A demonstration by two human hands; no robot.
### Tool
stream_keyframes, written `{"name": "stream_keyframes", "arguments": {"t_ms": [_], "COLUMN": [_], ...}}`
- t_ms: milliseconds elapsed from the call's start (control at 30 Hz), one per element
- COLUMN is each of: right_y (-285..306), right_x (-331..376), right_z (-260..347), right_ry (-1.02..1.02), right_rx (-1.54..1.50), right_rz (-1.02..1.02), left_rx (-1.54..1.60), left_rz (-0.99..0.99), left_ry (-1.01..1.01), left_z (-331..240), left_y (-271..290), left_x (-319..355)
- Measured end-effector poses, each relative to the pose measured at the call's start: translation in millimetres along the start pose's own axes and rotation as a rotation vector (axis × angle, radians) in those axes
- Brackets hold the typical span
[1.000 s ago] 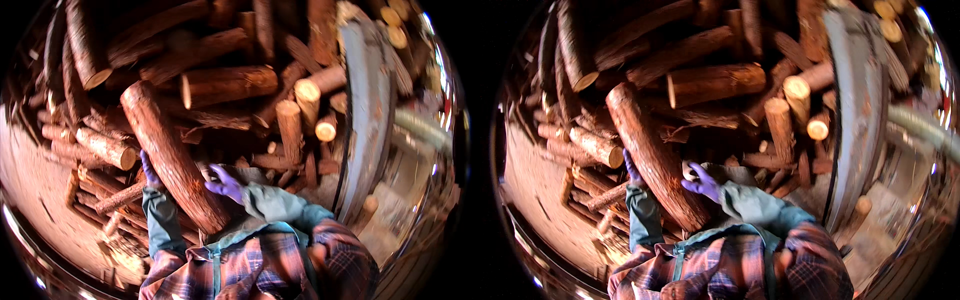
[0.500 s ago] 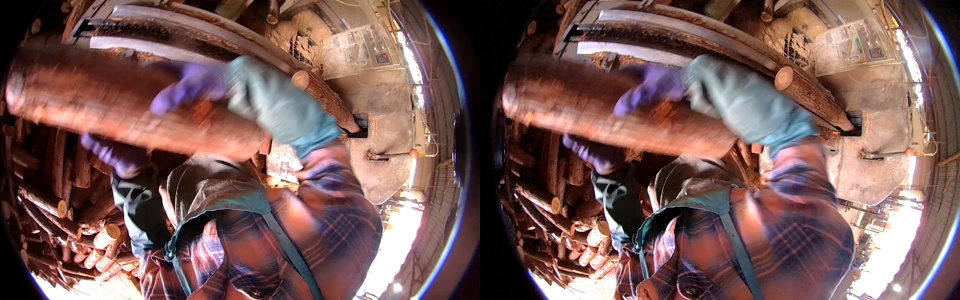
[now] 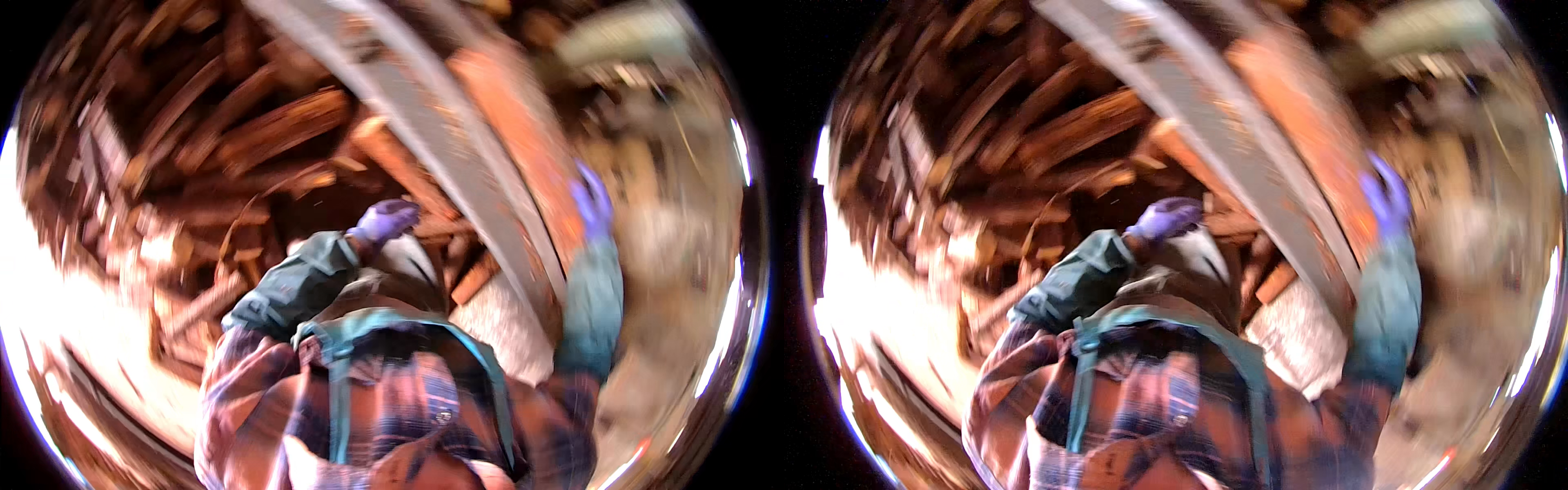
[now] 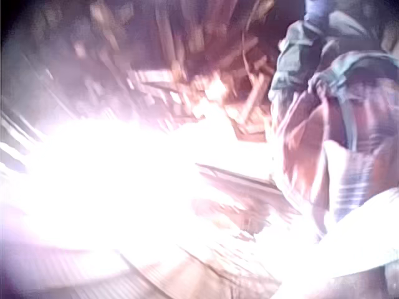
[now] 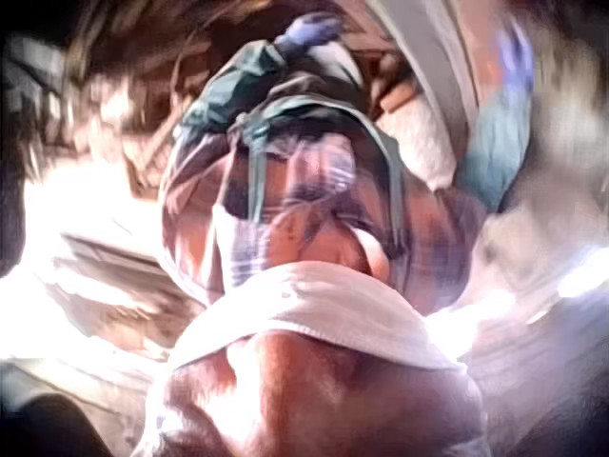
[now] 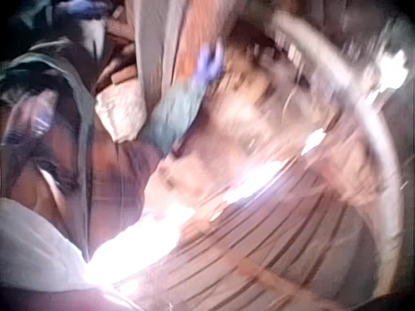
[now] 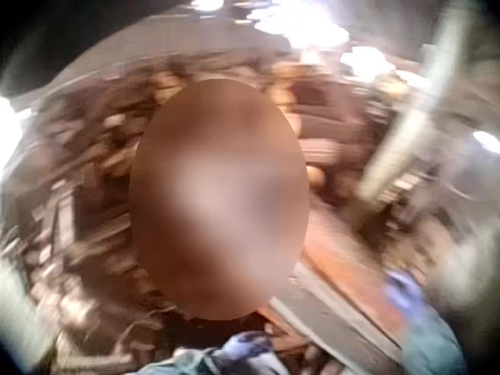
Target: The person repeatedly picks up logs from a large pile and places them onto a conveyor belt or into a wood chipper. The task involves lifting, carrying, and positioning the logs one by one into the machine's intake area.
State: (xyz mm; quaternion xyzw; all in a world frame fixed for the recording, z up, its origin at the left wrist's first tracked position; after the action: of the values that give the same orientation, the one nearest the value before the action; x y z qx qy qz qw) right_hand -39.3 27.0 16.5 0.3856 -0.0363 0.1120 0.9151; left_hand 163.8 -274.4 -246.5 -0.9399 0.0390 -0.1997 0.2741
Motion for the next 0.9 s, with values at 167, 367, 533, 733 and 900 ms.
{"name": "stream_keyframes", "arguments": {"t_ms": [167,367,533,733,900], "right_y": [-162.5,-582.5,-772.1,-851.1,-902.2], "right_x": [9.3,41.5,69.8,144.1,190.3], "right_z": [158.0,221.9,107.8,95.9,79.5], "right_ry": [0.388,0.086,-0.635,-0.894,-1.276], "right_rx": [-0.312,-0.318,-0.222,-0.202,-0.460], "right_rz": [0.020,1.007,1.163,1.312,1.293], "left_rx": [0.275,0.185,-0.212,-1.268,-1.524], "left_rz": [-0.423,-1.150,-1.685,-1.264,-0.814], "left_ry": [0.117,-0.119,-0.493,-0.014,0.385], "left_z": [81.4,121.4,38.7,-40.1,-8.8], "left_y": [191.7,460.6,650.6,853.5,876.3], "left_x": [74.0,205.0,302.8,353.9,297.9]}}
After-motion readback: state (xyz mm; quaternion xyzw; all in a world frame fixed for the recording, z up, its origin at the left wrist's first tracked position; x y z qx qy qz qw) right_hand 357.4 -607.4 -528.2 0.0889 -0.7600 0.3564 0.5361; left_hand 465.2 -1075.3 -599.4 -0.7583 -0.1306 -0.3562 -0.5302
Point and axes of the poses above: each hand's wrist, its own x-axis away from the middle knuckle, its own y-axis out of the back of the hand, z = x × y, the point moved 9 cm from there along -x, towards the middle knuckle, and after that the axes turned 10 degrees about -y, right-handed, at the moved point
